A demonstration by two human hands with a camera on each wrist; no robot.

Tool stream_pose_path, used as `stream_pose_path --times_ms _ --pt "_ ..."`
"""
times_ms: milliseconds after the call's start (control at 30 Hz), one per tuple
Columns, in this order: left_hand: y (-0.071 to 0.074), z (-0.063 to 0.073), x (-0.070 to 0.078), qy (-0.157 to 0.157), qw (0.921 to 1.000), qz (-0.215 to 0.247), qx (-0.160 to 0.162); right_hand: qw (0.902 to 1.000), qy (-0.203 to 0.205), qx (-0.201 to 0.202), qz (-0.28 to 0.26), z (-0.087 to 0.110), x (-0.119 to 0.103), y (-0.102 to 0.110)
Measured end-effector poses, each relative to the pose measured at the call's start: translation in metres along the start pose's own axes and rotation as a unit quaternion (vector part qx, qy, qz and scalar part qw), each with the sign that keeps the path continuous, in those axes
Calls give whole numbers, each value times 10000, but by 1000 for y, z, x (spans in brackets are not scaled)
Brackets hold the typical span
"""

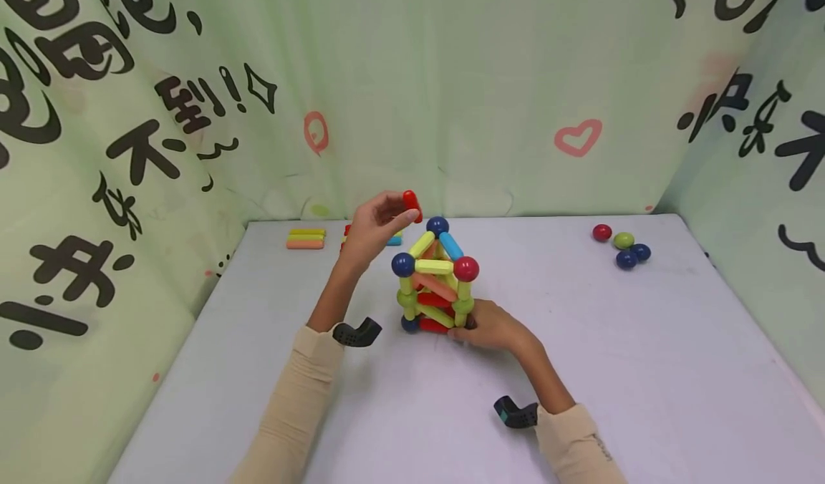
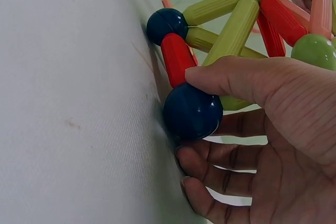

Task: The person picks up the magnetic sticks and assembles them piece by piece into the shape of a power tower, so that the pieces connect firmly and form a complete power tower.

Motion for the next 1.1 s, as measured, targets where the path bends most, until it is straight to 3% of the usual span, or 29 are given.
stream_pose_path --times_ms 167,367,600,733,833,900,967,1100 --pt "-13 -9 18 -81 9986 -370 -359 10000 -32 -11 -77 0 1 -2" --pt "-17 -12 19 47 9954 -876 -373 9999 -30 -43 -97 0 0 -4" --pt "-20 -15 21 -71 9913 -1252 -389 9997 94 62 -203 0 1 -1" --pt "-14 -19 11 -152 9945 -1023 -165 9986 336 279 -309 2 2 -1" --pt "2 -21 -8 -38 9930 -1149 282 9973 451 465 -344 1 2 -2" --pt "17 -22 -26 253 9853 -1554 657 9966 466 590 -329 1 2 -3" --pt "31 -22 -47 730 9697 -2117 973 9956 484 723 -346 0 2 -5" --pt "48 -21 -86 1675 9202 -3250 1398 9948 288 905 -371 0 2 -7"
Point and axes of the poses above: each hand's wrist, its own z-axis away from the middle knuckle, its own y-axis out of the back of the hand, x = y × z, the point moved 1 cm from there along -z, towards the middle knuckle, and after that the axes turned 15 degrees about y, right-handed, at the moved point
